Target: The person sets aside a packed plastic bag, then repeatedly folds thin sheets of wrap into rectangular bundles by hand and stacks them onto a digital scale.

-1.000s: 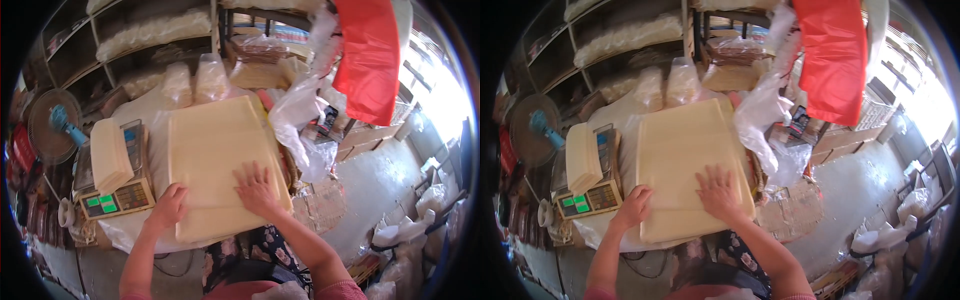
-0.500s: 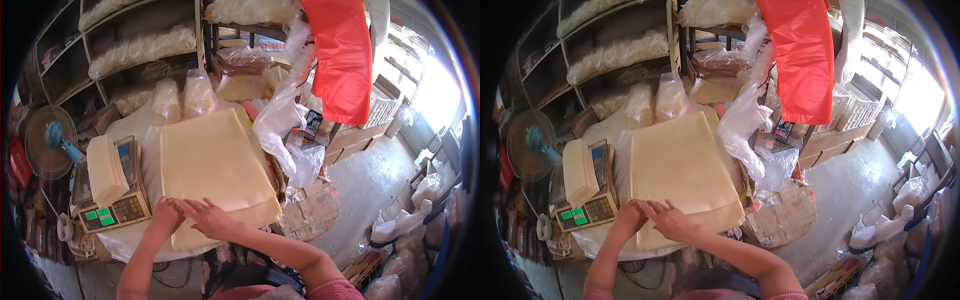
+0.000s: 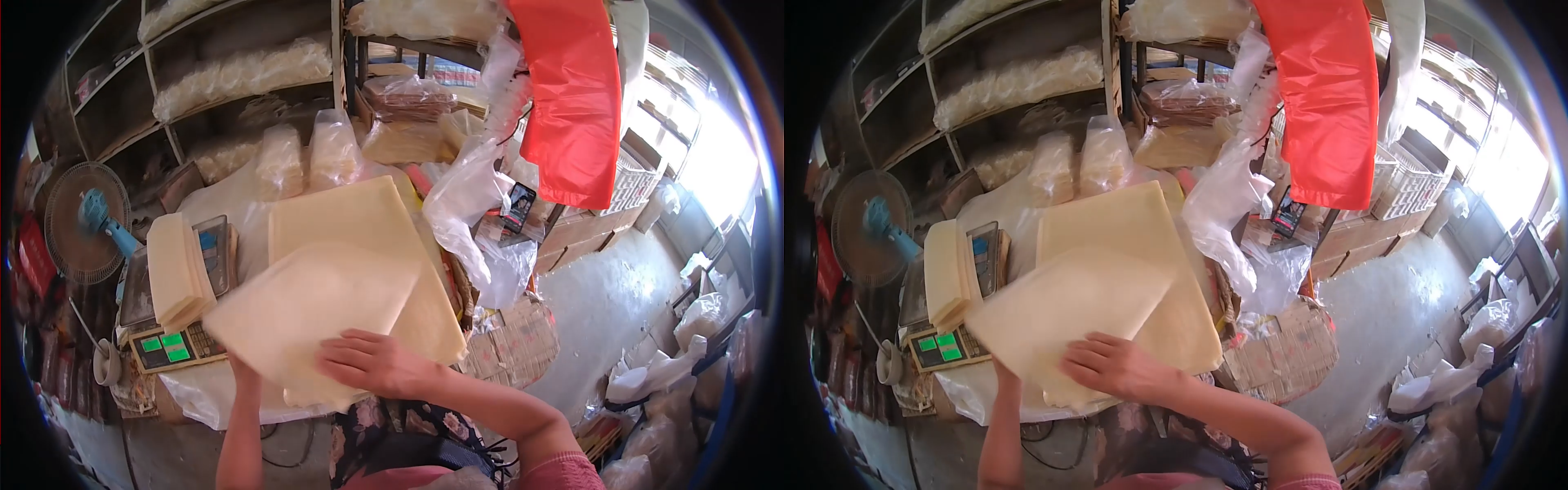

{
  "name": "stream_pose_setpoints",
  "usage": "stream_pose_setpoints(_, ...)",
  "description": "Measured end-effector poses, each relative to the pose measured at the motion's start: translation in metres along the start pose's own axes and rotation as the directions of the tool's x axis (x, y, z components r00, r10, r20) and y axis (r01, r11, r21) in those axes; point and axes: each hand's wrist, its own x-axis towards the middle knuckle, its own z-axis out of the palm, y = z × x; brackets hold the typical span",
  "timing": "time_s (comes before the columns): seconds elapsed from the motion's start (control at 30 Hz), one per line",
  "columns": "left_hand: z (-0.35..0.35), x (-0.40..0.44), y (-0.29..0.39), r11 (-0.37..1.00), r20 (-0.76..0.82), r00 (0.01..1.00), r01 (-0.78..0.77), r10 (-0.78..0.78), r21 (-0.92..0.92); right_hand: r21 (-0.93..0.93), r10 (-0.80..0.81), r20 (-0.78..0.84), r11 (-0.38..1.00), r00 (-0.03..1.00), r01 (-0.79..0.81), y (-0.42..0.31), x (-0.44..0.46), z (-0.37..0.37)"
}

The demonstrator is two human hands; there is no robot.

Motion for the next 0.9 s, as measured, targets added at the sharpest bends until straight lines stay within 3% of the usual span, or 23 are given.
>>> stream_pose_setpoints(0.07, 0.017, -0.015, 0.023, 0.907, -0.132, 0.985, 0.046, -0.111, -0.418, 0.206, 0.145, 0.049, 0.967, 0.988, -0.152, 0.0, -0.037, 0.006)
stream_pose_setpoints(0.1, 0.016, -0.021, 0.025, 0.967, -0.093, 0.994, 0.038, -0.063, -0.253, 0.208, 0.146, 0.053, 0.966, 0.988, -0.154, 0.002, -0.057, 0.008)
stream_pose_setpoints(0.13, 0.009, -0.02, 0.018, 0.967, -0.098, 0.993, 0.044, -0.07, -0.251, 0.337, 0.285, 0.096, 0.892, 0.954, -0.3, 0.004, -0.077, 0.011)
stream_pose_setpoints(0.17, -0.004, -0.018, 0.006, 0.984, 0.234, 0.957, -0.152, 0.171, -0.094, 0.456, 0.406, 0.161, 0.778, 0.9, -0.432, 0.004, -0.09, 0.011)
stream_pose_setpoints(0.2, -0.017, -0.021, -0.002, 0.927, 0.564, 0.765, -0.374, 0.311, -0.004, 0.527, 0.609, 0.262, 0.559, 0.748, -0.64, 0.0, -0.099, 0.01)
stream_pose_setpoints(0.23, -0.015, -0.015, 0.037, 0.927, 0.602, 0.717, -0.355, 0.35, -0.116, 0.555, 0.744, 0.388, 0.284, 0.545, -0.782, -0.004, -0.103, 0.011)
stream_pose_setpoints(0.27, -0.009, -0.018, 0.051, 0.934, 0.598, 0.731, -0.345, 0.329, -0.092, 0.566, 0.727, 0.405, 0.277, 0.554, -0.777, -0.002, -0.098, 0.009)
stream_pose_setpoints(0.3, -0.002, -0.022, 0.061, 0.999, 0.551, 0.834, 0.002, -0.029, 0.049, 0.491, 0.808, 0.439, 0.15, 0.393, -0.858, 0.003, -0.089, 0.004)
stream_pose_setpoints(0.33, -0.001, -0.022, 0.065, 0.922, 0.454, 0.803, 0.356, -0.385, 0.152, 0.407, 0.864, 0.456, 0.013, 0.215, -0.913, 0.009, -0.082, 0.001)
stream_pose_setpoints(0.37, -0.002, -0.015, 0.056, 0.954, 0.535, 0.795, 0.182, -0.285, 0.239, 0.409, 0.856, 0.468, 0.011, 0.22, -0.913, 0.016, -0.082, 0.005)
stream_pose_setpoints(0.4, 0.002, -0.016, 0.044, 0.952, 0.53, 0.797, 0.185, -0.291, 0.245, 0.375, 0.871, 0.451, 0.013, 0.194, -0.927, 0.026, -0.086, 0.012)
stream_pose_setpoints(0.47, 0.018, -0.016, 0.032, 0.924, 0.412, 0.857, 0.373, -0.308, -0.087, 0.341, 0.889, 0.425, 0.017, 0.17, -0.94, 0.046, -0.095, 0.029)
stream_pose_setpoints(0.5, 0.023, -0.017, 0.034, 0.924, 0.414, 0.857, 0.372, -0.306, -0.088, 0.281, 0.899, 0.4, 0.065, 0.178, -0.958, 0.055, -0.101, 0.037)
stream_pose_setpoints(0.57, 0.032, -0.018, 0.046, 0.938, 0.222, 0.943, 0.174, -0.246, 0.3, 0.216, 0.908, 0.376, 0.111, 0.187, -0.97, 0.059, -0.099, 0.039)
stream_pose_setpoints(0.6, 0.035, -0.019, 0.049, 0.938, 0.221, 0.944, 0.174, -0.246, 0.298, 0.225, 0.908, 0.368, 0.124, 0.202, -0.966, 0.059, -0.096, 0.038)
stream_pose_setpoints(0.63, 0.038, -0.019, 0.052, 0.869, 0.305, 0.952, -0.123, -0.034, 0.479, 0.236, 0.908, 0.36, 0.136, 0.216, -0.962, 0.06, -0.093, 0.037)
stream_pose_setpoints(0.67, 0.042, -0.019, 0.056, 0.69, 0.427, 0.892, -0.405, 0.151, 0.6, 0.235, 0.909, 0.357, 0.136, 0.216, -0.962, 0.063, -0.092, 0.039)
stream_pose_setpoints(0.7, 0.05, -0.021, 0.063, 0.693, 0.432, 0.888, -0.41, 0.156, 0.594, 0.215, 0.899, 0.403, 0.091, 0.173, -0.972, 0.066, -0.095, 0.04)
stream_pose_setpoints(0.77, 0.065, -0.026, 0.076, 0.616, 0.649, 0.745, -0.441, -0.154, 0.653, 0.194, 0.888, 0.44, 0.047, 0.13, -0.98, 0.069, -0.089, 0.037)
stream_pose_setpoints(0.87, 0.067, -0.027, 0.06, 0.659, 0.645, 0.751, -0.417, -0.138, 0.626, 0.05, 0.886, 0.451, 0.095, 0.108, -0.994, 0.066, -0.078, 0.026)
stream_pose_setpoints(0.9, 0.067, -0.027, 0.057, 0.665, 0.655, 0.745, -0.426, -0.127, 0.614, -0.058, 0.907, 0.372, 0.237, 0.199, -0.97, 0.066, -0.074, 0.025)
